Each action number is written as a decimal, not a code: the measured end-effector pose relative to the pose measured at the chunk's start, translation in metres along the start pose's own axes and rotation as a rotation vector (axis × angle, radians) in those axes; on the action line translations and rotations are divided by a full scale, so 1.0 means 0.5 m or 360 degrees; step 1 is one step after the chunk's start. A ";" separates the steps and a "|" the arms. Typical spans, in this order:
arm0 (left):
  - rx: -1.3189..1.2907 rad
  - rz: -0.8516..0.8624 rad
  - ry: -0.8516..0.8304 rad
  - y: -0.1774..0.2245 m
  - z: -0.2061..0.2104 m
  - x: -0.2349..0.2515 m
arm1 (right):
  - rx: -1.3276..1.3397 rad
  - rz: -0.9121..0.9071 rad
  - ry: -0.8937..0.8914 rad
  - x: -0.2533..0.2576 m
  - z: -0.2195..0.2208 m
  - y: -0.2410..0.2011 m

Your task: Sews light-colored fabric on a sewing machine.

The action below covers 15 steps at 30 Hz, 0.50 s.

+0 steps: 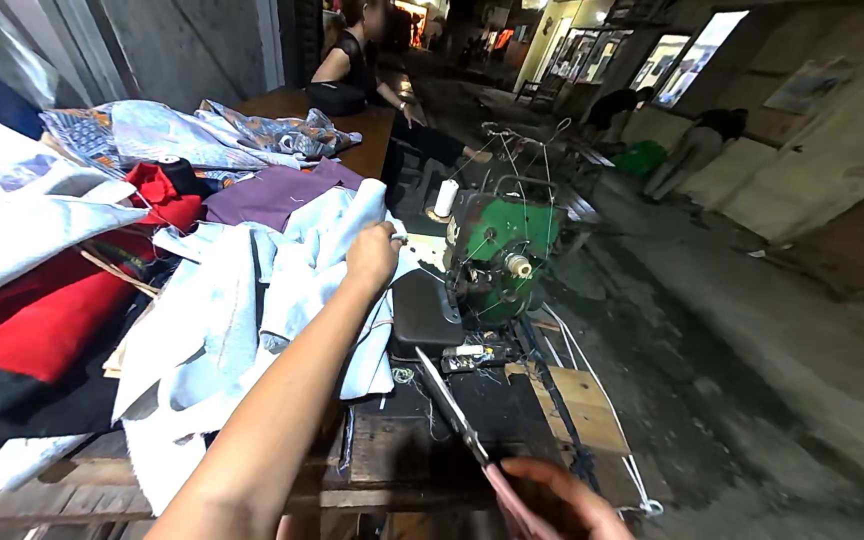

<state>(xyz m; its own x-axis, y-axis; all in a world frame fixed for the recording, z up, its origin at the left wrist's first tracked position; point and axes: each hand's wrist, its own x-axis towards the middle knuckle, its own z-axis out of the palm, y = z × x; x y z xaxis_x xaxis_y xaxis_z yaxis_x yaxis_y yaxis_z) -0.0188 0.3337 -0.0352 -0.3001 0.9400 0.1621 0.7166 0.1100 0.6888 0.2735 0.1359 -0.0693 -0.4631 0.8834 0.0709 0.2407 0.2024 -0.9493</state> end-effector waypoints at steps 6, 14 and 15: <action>-0.0161 0.0256 0.0273 -0.016 -0.049 -0.058 | 0.0898 0.0052 0.0102 0.067 0.029 0.031; -0.0236 0.0480 0.0296 -0.046 -0.071 -0.110 | 0.1400 0.0241 0.0185 0.179 0.079 -0.013; -0.0224 0.0434 0.0254 -0.038 -0.076 -0.107 | 0.1419 0.0214 0.0196 0.189 0.083 -0.016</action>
<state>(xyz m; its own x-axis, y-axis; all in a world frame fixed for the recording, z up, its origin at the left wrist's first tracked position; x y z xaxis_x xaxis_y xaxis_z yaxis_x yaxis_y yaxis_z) -0.0404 0.2691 -0.0303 -0.2121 0.8652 0.4543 0.6933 -0.1943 0.6939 0.1923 0.2000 -0.0679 -0.3721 0.9252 -0.0740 -0.4865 -0.2623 -0.8334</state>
